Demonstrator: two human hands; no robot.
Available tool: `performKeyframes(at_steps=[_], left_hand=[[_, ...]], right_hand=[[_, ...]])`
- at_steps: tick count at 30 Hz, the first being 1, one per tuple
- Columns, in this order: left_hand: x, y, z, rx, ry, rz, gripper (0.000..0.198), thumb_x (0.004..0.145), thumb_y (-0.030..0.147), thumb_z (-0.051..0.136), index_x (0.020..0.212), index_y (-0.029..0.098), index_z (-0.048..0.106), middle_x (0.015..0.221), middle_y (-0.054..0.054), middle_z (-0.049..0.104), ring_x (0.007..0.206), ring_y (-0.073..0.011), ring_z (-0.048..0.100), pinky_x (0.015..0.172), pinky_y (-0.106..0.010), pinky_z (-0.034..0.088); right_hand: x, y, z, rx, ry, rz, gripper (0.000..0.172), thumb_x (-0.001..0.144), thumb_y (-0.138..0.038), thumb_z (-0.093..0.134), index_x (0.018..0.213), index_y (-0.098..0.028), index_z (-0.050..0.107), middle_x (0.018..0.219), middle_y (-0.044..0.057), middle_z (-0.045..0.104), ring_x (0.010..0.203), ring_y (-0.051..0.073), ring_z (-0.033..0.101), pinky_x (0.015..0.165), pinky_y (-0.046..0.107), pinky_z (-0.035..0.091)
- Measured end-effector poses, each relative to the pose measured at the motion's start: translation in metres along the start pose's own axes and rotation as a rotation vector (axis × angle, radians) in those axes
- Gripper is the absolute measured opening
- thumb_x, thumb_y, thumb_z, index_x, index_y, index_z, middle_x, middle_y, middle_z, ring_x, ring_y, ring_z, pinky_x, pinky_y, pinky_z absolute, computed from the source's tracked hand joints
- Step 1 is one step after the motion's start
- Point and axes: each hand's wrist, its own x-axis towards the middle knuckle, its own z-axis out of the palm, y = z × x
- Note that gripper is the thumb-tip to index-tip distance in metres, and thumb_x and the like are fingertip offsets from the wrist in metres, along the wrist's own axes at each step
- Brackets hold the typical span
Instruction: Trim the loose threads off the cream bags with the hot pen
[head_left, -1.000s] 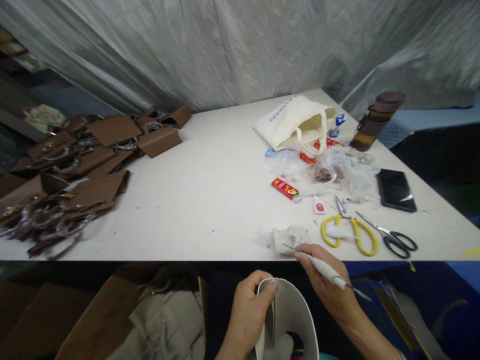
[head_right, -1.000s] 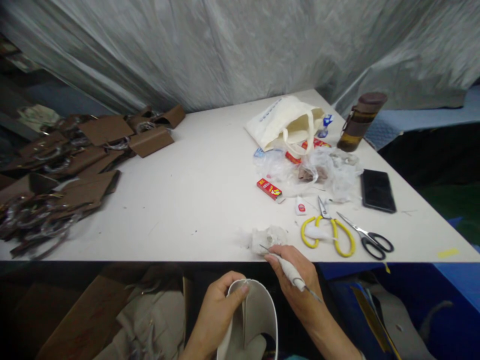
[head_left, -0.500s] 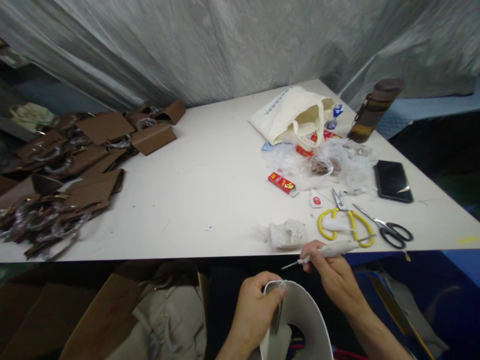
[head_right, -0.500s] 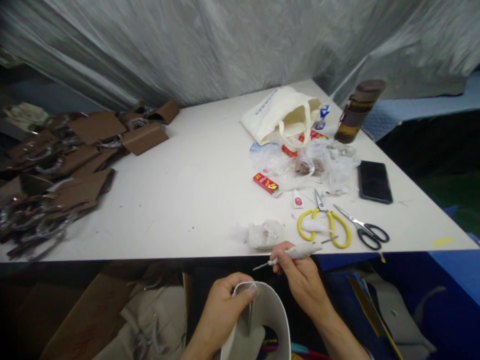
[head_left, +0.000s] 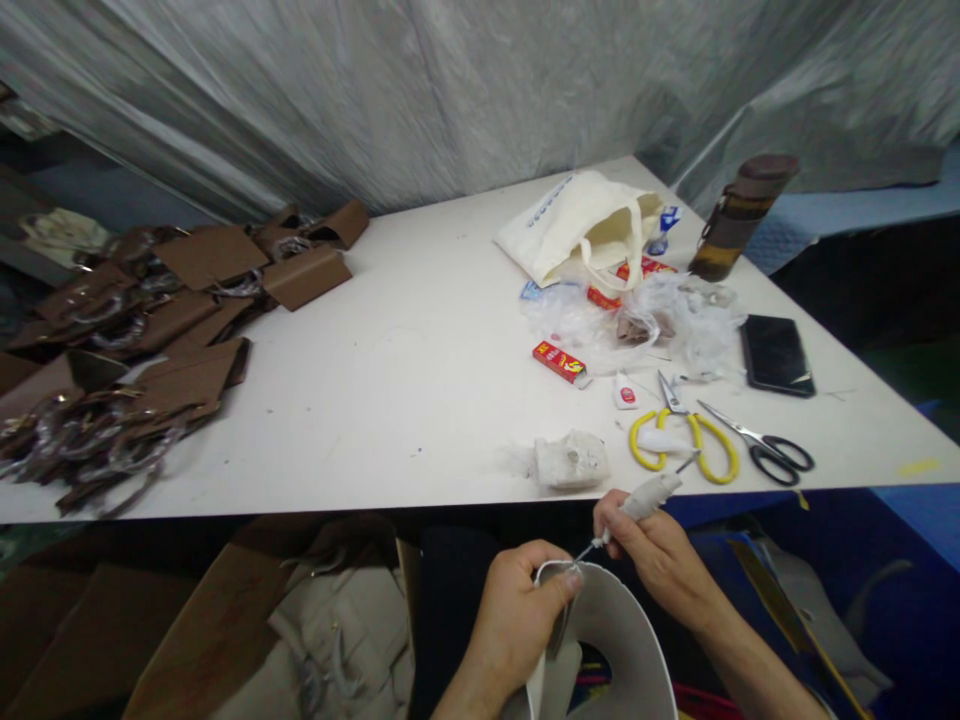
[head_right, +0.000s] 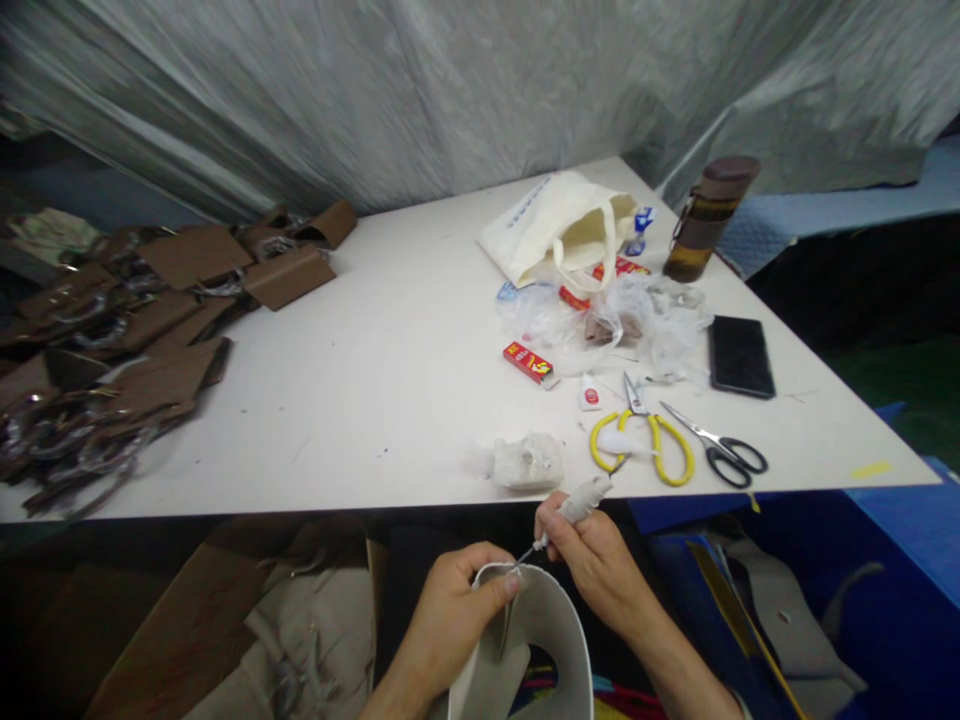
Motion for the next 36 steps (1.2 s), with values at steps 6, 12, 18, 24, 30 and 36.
performKeyframes(at_steps=[6,12,18,24,30,36], left_hand=[[-0.001,-0.001,0.003,-0.012,0.021,0.013,0.010,0.071,0.024,0.071,0.069,0.015,0.077,0.063,-0.001,0.066,0.064,-0.0181,0.055,0.062,-0.028,0.040],[0.000,-0.007,0.005,-0.034,0.040,0.013,0.011,0.069,0.025,0.071,0.066,0.015,0.074,0.059,0.000,0.061,0.060,-0.0164,0.051,0.059,-0.028,0.037],[0.004,-0.010,0.000,-0.078,0.060,0.018,0.013,0.068,0.027,0.071,0.066,0.015,0.074,0.058,0.000,0.061,0.059,-0.0161,0.050,0.059,-0.028,0.037],[0.010,-0.018,-0.012,-0.192,0.098,-0.008,0.017,0.068,0.031,0.076,0.069,0.015,0.074,0.059,-0.001,0.062,0.060,-0.0158,0.051,0.059,-0.027,0.038],[0.014,-0.026,-0.021,-0.366,0.103,-0.043,0.026,0.065,0.036,0.082,0.076,0.015,0.071,0.063,0.000,0.063,0.060,-0.0145,0.052,0.060,-0.026,0.040],[0.015,-0.027,-0.025,-0.522,0.074,-0.086,0.038,0.057,0.040,0.090,0.075,0.016,0.067,0.060,0.002,0.061,0.055,-0.0118,0.050,0.056,-0.024,0.036]], right_hand=[[-0.001,-0.012,-0.002,-0.125,-0.067,-0.092,0.050,0.109,-0.052,0.040,0.075,-0.020,0.058,0.068,-0.001,0.054,0.065,0.015,0.052,0.063,0.026,0.040],[-0.005,-0.010,0.006,-0.140,-0.015,-0.087,0.050,0.109,-0.050,0.042,0.071,-0.020,0.056,0.062,-0.002,0.052,0.059,0.014,0.051,0.058,0.026,0.039],[-0.022,-0.001,0.026,-0.038,0.203,0.013,0.051,0.107,-0.053,0.044,0.071,-0.020,0.060,0.059,-0.002,0.055,0.056,0.014,0.055,0.056,0.025,0.043],[-0.011,0.002,0.023,-0.034,0.407,-0.047,0.043,0.107,-0.051,0.048,0.082,-0.021,0.065,0.067,0.000,0.062,0.064,0.016,0.060,0.063,0.025,0.049],[0.015,-0.001,0.012,-0.179,0.435,-0.240,0.023,0.106,-0.040,0.054,0.097,-0.022,0.067,0.083,0.002,0.066,0.078,0.019,0.063,0.076,0.030,0.050],[0.024,-0.004,0.011,-0.295,0.312,-0.354,0.016,0.106,-0.030,0.056,0.098,-0.023,0.068,0.091,0.004,0.069,0.087,0.022,0.064,0.081,0.034,0.048]])
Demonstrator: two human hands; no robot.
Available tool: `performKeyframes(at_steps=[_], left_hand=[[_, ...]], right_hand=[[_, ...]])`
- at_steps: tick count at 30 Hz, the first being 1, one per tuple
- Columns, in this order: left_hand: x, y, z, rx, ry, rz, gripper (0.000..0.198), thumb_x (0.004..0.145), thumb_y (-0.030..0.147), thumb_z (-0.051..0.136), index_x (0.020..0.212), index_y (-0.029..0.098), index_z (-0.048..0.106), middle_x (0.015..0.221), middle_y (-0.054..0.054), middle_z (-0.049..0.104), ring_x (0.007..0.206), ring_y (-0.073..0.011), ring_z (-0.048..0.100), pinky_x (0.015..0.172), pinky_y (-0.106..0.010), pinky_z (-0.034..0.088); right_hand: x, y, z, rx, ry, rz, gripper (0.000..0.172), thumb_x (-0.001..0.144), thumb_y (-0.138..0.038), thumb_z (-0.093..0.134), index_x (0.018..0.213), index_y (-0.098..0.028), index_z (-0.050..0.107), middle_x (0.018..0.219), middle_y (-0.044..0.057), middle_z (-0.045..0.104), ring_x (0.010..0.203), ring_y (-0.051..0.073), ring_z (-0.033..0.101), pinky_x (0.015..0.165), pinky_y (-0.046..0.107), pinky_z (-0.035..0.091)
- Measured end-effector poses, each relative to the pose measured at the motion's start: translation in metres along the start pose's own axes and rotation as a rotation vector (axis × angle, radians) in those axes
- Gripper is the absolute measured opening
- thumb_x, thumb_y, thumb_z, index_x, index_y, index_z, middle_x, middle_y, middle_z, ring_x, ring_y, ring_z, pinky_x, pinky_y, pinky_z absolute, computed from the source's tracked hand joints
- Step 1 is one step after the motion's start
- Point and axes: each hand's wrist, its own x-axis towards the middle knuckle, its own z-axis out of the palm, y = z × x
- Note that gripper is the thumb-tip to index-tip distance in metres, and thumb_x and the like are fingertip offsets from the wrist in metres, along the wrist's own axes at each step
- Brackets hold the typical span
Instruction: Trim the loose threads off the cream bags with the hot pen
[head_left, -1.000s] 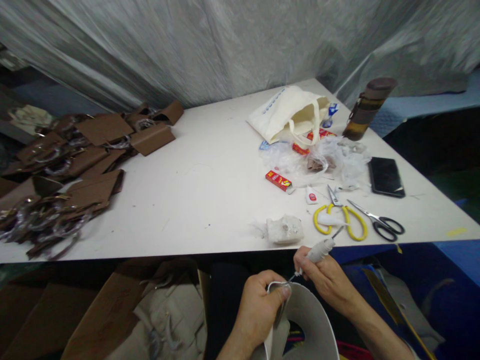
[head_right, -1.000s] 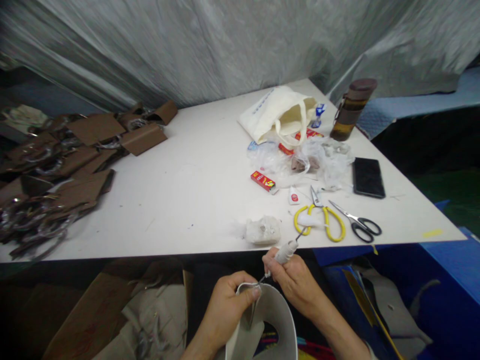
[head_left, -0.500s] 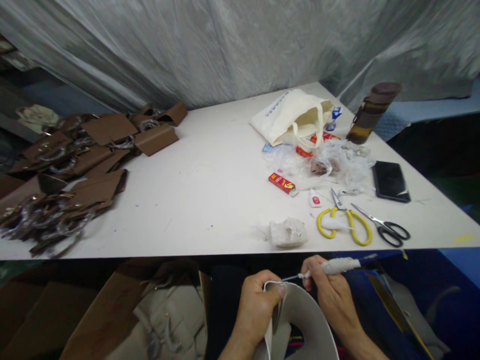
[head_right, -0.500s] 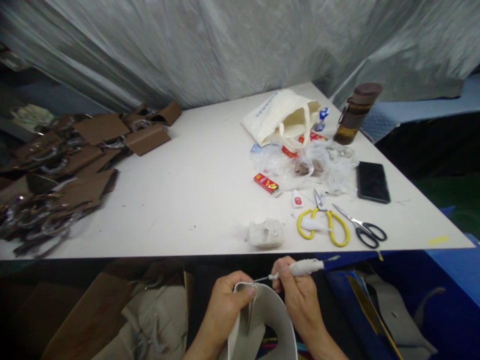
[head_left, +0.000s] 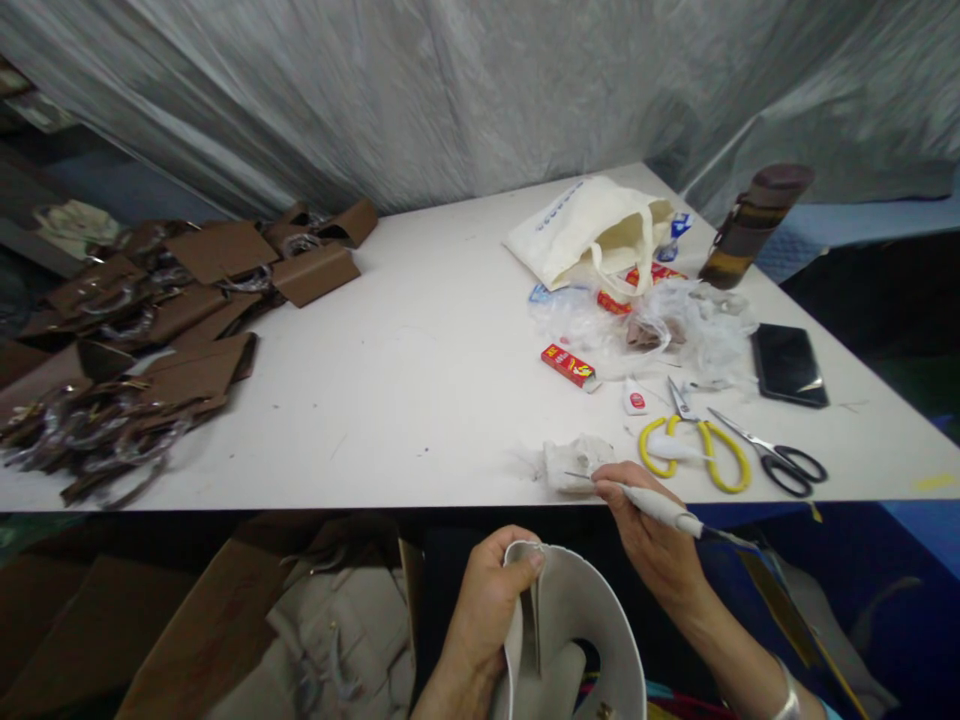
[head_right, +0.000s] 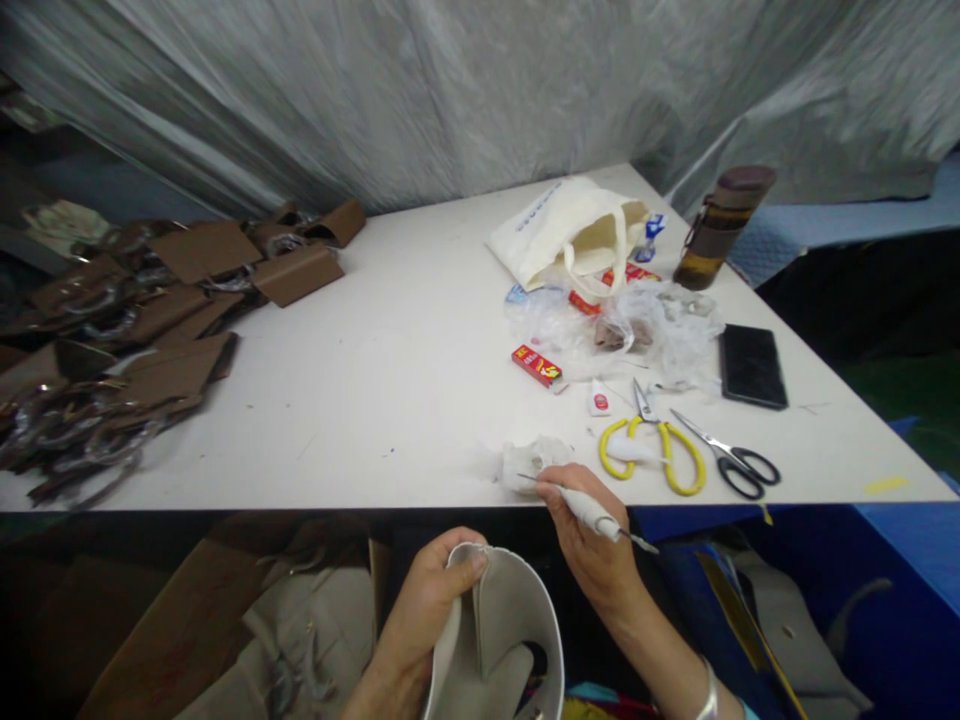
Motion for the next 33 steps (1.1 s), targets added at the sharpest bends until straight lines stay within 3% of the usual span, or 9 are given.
performKeyframes(at_steps=[7,15,20,25,33], left_hand=[[0.004,0.004,-0.002,-0.038,-0.010,-0.092,0.051,0.045,0.045,0.098,0.074,0.014,0.069,0.058,0.001,0.065,0.054,-0.0131,0.054,0.057,-0.026,0.040],[0.007,0.003,-0.004,-0.050,-0.038,-0.097,0.056,0.043,0.048,0.100,0.075,0.013,0.069,0.059,0.001,0.066,0.055,-0.0123,0.054,0.058,-0.025,0.040],[0.011,-0.002,-0.009,-0.074,-0.062,-0.113,0.055,0.046,0.045,0.100,0.079,0.014,0.070,0.062,0.000,0.068,0.056,-0.0133,0.057,0.059,-0.026,0.042],[0.009,0.000,-0.006,-0.088,-0.093,-0.129,0.055,0.045,0.043,0.102,0.079,0.013,0.070,0.063,0.000,0.069,0.057,-0.0126,0.057,0.060,-0.026,0.042],[0.007,-0.003,-0.004,-0.089,-0.111,-0.111,0.054,0.048,0.042,0.102,0.081,0.012,0.073,0.066,-0.002,0.070,0.058,-0.0130,0.057,0.062,-0.026,0.042]], right_hand=[[0.001,0.009,0.005,-0.047,-0.036,-0.060,0.012,0.106,-0.025,0.056,0.101,-0.022,0.066,0.092,0.005,0.069,0.088,0.021,0.063,0.082,0.034,0.048],[0.001,0.011,0.005,-0.070,-0.047,-0.058,0.015,0.106,-0.030,0.055,0.101,-0.022,0.067,0.093,0.007,0.071,0.088,0.023,0.064,0.082,0.037,0.049],[-0.005,0.000,-0.001,0.104,-0.026,0.106,0.026,0.107,-0.038,0.052,0.094,-0.022,0.067,0.082,0.004,0.066,0.079,0.020,0.062,0.074,0.033,0.049],[-0.012,-0.007,-0.001,0.353,-0.216,0.331,0.044,0.106,-0.052,0.050,0.080,-0.019,0.065,0.067,0.001,0.060,0.063,0.016,0.058,0.060,0.027,0.046],[-0.013,-0.010,0.000,0.343,-0.255,0.366,0.047,0.104,-0.055,0.053,0.078,-0.018,0.067,0.066,0.001,0.061,0.063,0.016,0.058,0.061,0.026,0.045]])
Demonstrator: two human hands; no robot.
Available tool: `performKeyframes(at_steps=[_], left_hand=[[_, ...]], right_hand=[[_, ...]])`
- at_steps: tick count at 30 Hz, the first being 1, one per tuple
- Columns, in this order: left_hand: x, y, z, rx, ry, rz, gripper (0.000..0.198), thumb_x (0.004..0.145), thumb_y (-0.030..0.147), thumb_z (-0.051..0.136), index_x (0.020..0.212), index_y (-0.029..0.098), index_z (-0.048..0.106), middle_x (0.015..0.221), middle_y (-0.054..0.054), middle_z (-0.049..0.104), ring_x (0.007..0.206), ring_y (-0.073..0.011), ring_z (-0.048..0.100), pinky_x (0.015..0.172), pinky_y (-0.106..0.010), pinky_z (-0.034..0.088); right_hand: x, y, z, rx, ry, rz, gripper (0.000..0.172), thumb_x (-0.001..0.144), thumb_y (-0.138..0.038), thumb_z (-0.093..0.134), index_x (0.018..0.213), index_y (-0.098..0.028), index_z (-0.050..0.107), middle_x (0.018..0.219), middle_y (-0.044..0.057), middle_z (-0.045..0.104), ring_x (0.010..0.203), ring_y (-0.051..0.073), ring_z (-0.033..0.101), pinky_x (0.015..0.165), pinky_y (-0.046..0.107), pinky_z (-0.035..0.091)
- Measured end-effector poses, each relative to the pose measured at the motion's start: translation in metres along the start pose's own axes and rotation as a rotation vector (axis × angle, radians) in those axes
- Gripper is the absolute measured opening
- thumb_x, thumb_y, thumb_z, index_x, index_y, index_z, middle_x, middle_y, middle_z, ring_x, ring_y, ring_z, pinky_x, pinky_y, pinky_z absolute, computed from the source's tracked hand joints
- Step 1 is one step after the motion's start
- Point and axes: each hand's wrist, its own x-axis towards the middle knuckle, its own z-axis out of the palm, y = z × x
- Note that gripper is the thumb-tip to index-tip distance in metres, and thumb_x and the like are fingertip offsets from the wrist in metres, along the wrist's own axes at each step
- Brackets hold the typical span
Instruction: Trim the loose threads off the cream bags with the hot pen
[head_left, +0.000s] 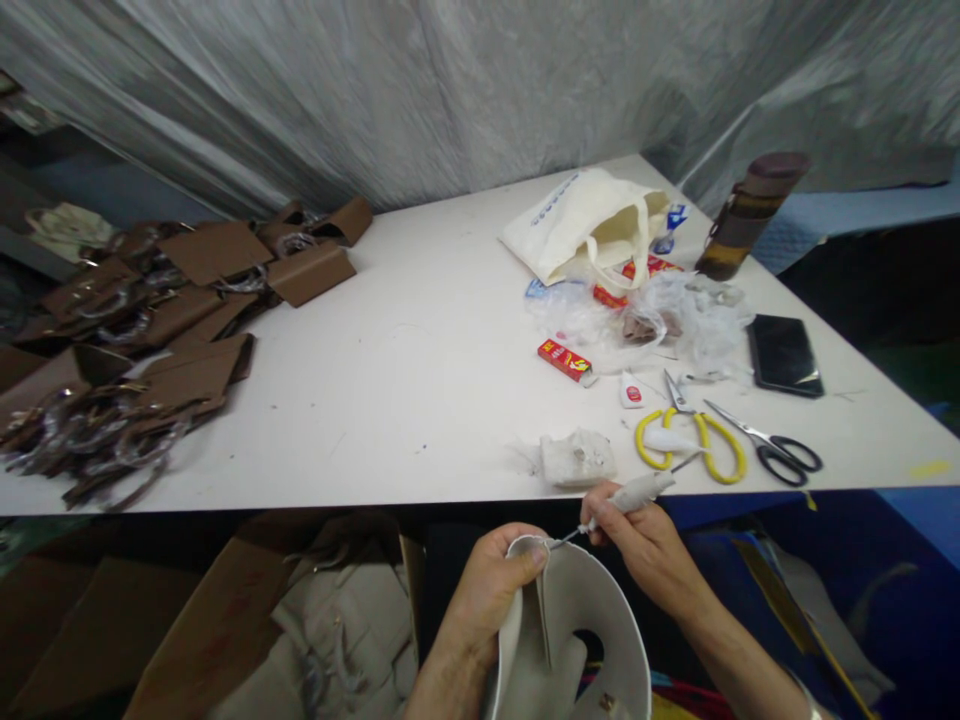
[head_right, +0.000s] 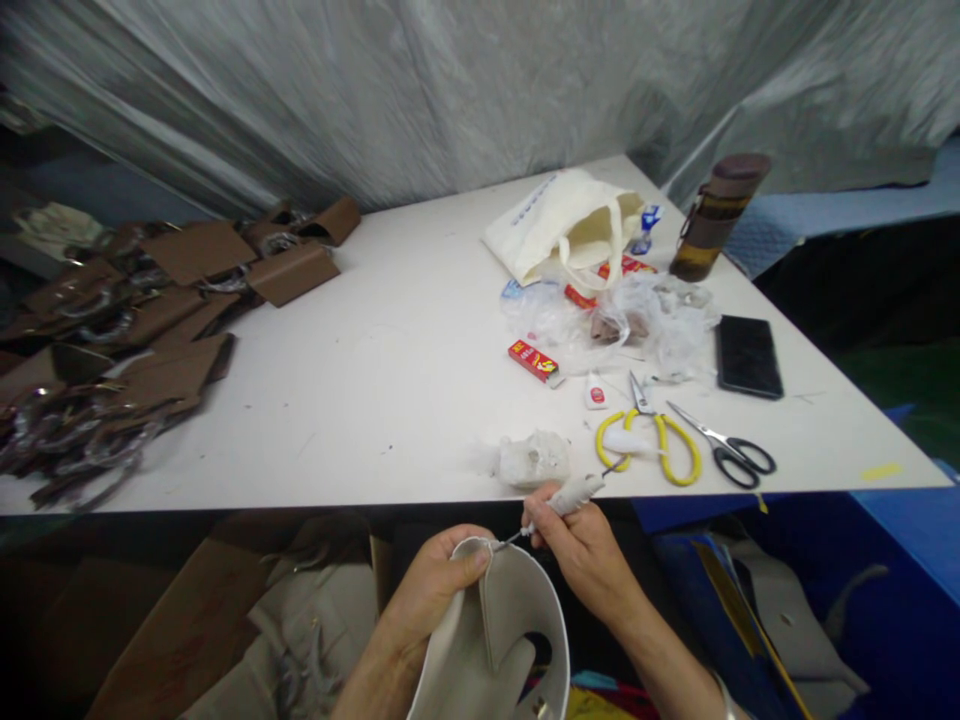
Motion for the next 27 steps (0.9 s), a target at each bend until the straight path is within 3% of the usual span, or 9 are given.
performKeyframes(at_steps=[13,18,22,27], left_hand=[[-0.004,-0.002,0.009,0.011,0.033,0.022,0.054,0.049,0.046,0.099,0.079,0.014,0.068,0.062,0.001,0.066,0.056,-0.0125,0.055,0.059,-0.025,0.040],[0.001,-0.013,0.005,0.012,0.063,0.061,0.048,0.054,0.045,0.096,0.079,0.016,0.067,0.060,0.003,0.062,0.055,-0.0113,0.051,0.057,-0.024,0.038],[0.002,-0.019,0.001,-0.007,0.062,0.088,0.044,0.058,0.043,0.094,0.080,0.017,0.066,0.062,0.003,0.062,0.056,-0.0112,0.050,0.057,-0.024,0.037],[-0.003,-0.017,0.005,-0.032,0.037,0.085,0.041,0.059,0.038,0.093,0.078,0.016,0.064,0.063,0.002,0.062,0.057,-0.0115,0.050,0.057,-0.024,0.037]], right_hand=[[-0.002,-0.001,0.005,-0.032,-0.014,-0.051,0.043,0.103,-0.050,0.054,0.078,-0.018,0.066,0.069,0.001,0.062,0.066,0.016,0.060,0.064,0.027,0.047],[-0.008,0.001,0.006,-0.079,-0.021,-0.082,0.038,0.104,-0.048,0.055,0.082,-0.019,0.066,0.073,0.001,0.062,0.071,0.017,0.060,0.068,0.027,0.048],[-0.015,-0.002,0.000,-0.115,-0.160,-0.175,0.036,0.106,-0.046,0.055,0.084,-0.020,0.068,0.081,0.003,0.066,0.075,0.018,0.062,0.071,0.029,0.049],[-0.021,-0.009,-0.016,-0.402,-0.375,-0.489,0.023,0.104,-0.038,0.061,0.093,-0.025,0.076,0.086,0.005,0.073,0.081,0.021,0.063,0.074,0.033,0.047]])
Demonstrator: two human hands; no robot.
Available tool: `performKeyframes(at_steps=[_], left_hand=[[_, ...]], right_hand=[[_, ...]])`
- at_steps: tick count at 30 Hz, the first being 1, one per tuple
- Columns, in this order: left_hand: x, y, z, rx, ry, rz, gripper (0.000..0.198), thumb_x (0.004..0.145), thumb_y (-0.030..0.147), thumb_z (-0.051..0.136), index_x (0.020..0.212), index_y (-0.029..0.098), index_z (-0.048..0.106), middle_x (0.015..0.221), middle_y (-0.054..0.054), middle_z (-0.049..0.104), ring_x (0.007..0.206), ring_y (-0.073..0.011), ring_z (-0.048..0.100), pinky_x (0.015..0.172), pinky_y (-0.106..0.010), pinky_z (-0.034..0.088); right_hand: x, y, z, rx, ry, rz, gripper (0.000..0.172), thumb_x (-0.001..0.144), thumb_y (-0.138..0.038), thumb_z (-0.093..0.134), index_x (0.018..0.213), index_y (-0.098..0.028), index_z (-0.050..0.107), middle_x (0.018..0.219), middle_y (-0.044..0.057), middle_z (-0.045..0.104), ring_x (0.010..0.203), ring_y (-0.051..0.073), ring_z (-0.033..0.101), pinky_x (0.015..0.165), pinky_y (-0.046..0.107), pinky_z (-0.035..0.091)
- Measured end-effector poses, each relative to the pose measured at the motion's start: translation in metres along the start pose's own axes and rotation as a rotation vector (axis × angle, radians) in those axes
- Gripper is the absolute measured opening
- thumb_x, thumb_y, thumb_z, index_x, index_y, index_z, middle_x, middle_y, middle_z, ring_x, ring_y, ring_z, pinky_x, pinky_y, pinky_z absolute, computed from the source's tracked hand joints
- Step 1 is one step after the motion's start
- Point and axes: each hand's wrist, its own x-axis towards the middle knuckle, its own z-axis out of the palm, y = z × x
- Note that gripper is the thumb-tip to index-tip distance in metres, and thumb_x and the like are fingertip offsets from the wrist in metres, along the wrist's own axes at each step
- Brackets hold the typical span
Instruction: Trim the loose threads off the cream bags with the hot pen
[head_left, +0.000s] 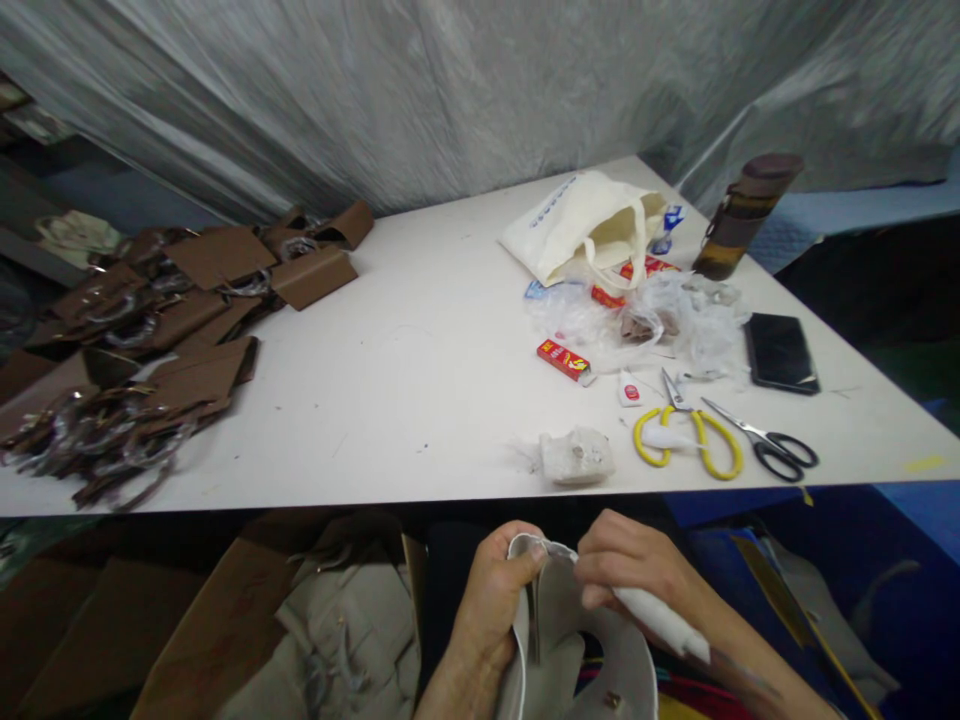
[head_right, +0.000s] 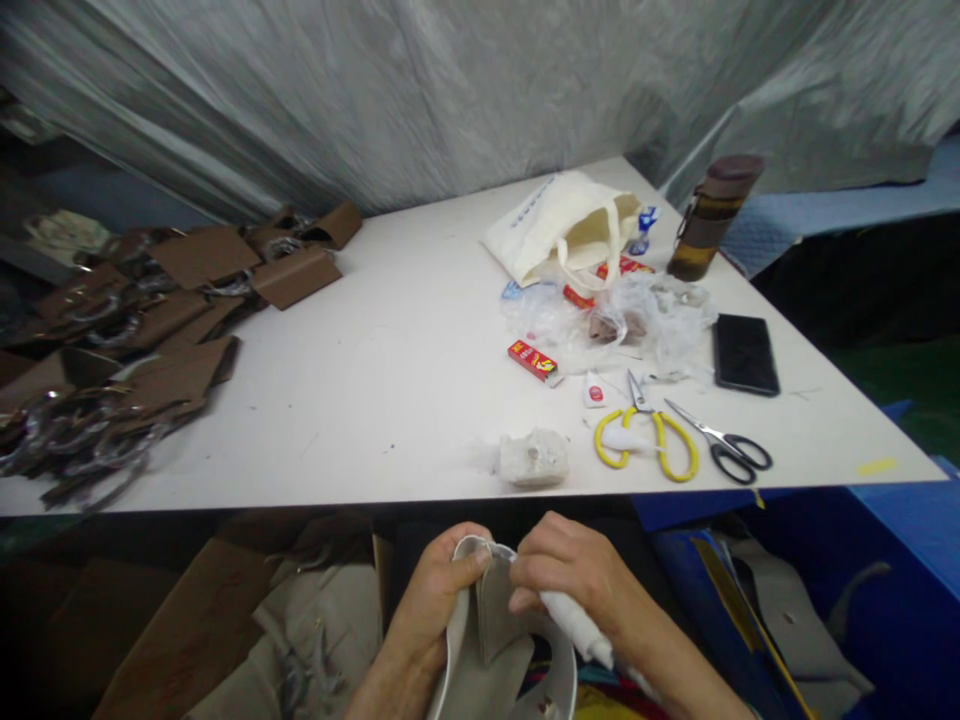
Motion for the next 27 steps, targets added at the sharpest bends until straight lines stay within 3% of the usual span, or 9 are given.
performKeyframes(at_steps=[3,7,9,12,16,20,23,25,27], left_hand=[[-0.006,0.003,0.005,0.034,-0.007,0.026,0.041,0.059,0.040,0.092,0.076,0.016,0.064,0.063,0.001,0.061,0.057,-0.0112,0.048,0.057,-0.023,0.036],[-0.013,0.009,0.007,0.086,0.036,0.069,0.040,0.059,0.042,0.091,0.076,0.016,0.065,0.062,0.002,0.059,0.057,-0.0118,0.047,0.056,-0.024,0.036],[-0.016,0.012,0.007,0.094,0.052,0.084,0.040,0.060,0.042,0.089,0.078,0.016,0.065,0.061,0.003,0.057,0.057,-0.0121,0.046,0.055,-0.024,0.036],[-0.023,0.014,0.009,0.167,0.054,0.137,0.035,0.066,0.042,0.085,0.079,0.016,0.065,0.062,0.004,0.055,0.059,-0.0122,0.045,0.057,-0.024,0.036],[-0.036,0.016,0.016,0.359,0.050,0.260,0.025,0.076,0.038,0.076,0.079,0.015,0.067,0.068,0.001,0.058,0.066,-0.0146,0.048,0.063,-0.025,0.040],[-0.047,0.017,0.019,0.469,0.079,0.325,0.023,0.081,0.038,0.072,0.081,0.015,0.068,0.073,-0.001,0.063,0.071,-0.0176,0.053,0.067,-0.027,0.043],[-0.053,0.016,0.017,0.539,0.099,0.361,0.020,0.083,0.036,0.070,0.083,0.016,0.069,0.075,-0.002,0.065,0.073,-0.0182,0.055,0.069,-0.027,0.044],[-0.055,0.014,0.017,0.537,0.100,0.393,0.020,0.083,0.032,0.070,0.098,0.017,0.070,0.077,0.000,0.065,0.074,-0.0180,0.057,0.071,-0.027,0.045],[-0.056,0.012,0.017,0.493,0.093,0.410,0.038,0.083,0.028,0.070,0.120,0.020,0.064,0.078,0.002,0.066,0.075,-0.0179,0.059,0.074,-0.028,0.046]], right_hand=[[-0.004,-0.003,-0.004,-0.063,-0.013,-0.025,0.019,0.103,-0.038,0.063,0.101,-0.027,0.078,0.090,0.005,0.076,0.081,0.021,0.065,0.074,0.034,0.047],[-0.007,-0.010,0.000,0.115,0.204,-0.106,0.034,0.108,-0.048,0.051,0.122,-0.026,0.072,0.089,0.005,0.077,0.079,0.019,0.069,0.073,0.032,0.051],[-0.008,-0.014,0.003,0.169,0.305,-0.118,0.033,0.109,-0.046,0.050,0.128,-0.028,0.069,0.089,0.004,0.077,0.079,0.019,0.071,0.073,0.030,0.054],[-0.009,-0.020,0.008,0.201,0.413,0.059,0.025,0.110,-0.035,0.051,0.128,-0.031,0.068,0.095,0.002,0.078,0.084,0.017,0.074,0.078,0.027,0.056],[-0.006,-0.031,0.017,0.182,0.300,0.344,0.012,0.100,-0.030,0.067,0.111,-0.028,0.070,0.105,0.001,0.075,0.094,0.018,0.071,0.082,0.025,0.053],[-0.003,-0.045,0.025,0.214,0.197,0.491,0.009,0.095,-0.027,0.071,0.098,-0.024,0.063,0.083,-0.004,0.066,0.071,0.013,0.061,0.065,0.021,0.045],[-0.005,-0.049,0.030,0.223,0.186,0.534,0.010,0.094,-0.026,0.069,0.096,-0.022,0.059,0.076,-0.006,0.061,0.065,0.012,0.055,0.061,0.022,0.040],[-0.006,-0.050,0.032,0.242,0.171,0.541,0.012,0.094,-0.027,0.068,0.096,-0.022,0.058,0.077,-0.006,0.060,0.066,0.012,0.054,0.060,0.022,0.038],[-0.008,-0.050,0.034,0.271,0.165,0.535,0.013,0.095,-0.031,0.067,0.096,-0.022,0.057,0.077,-0.005,0.059,0.067,0.012,0.052,0.060,0.022,0.038]])
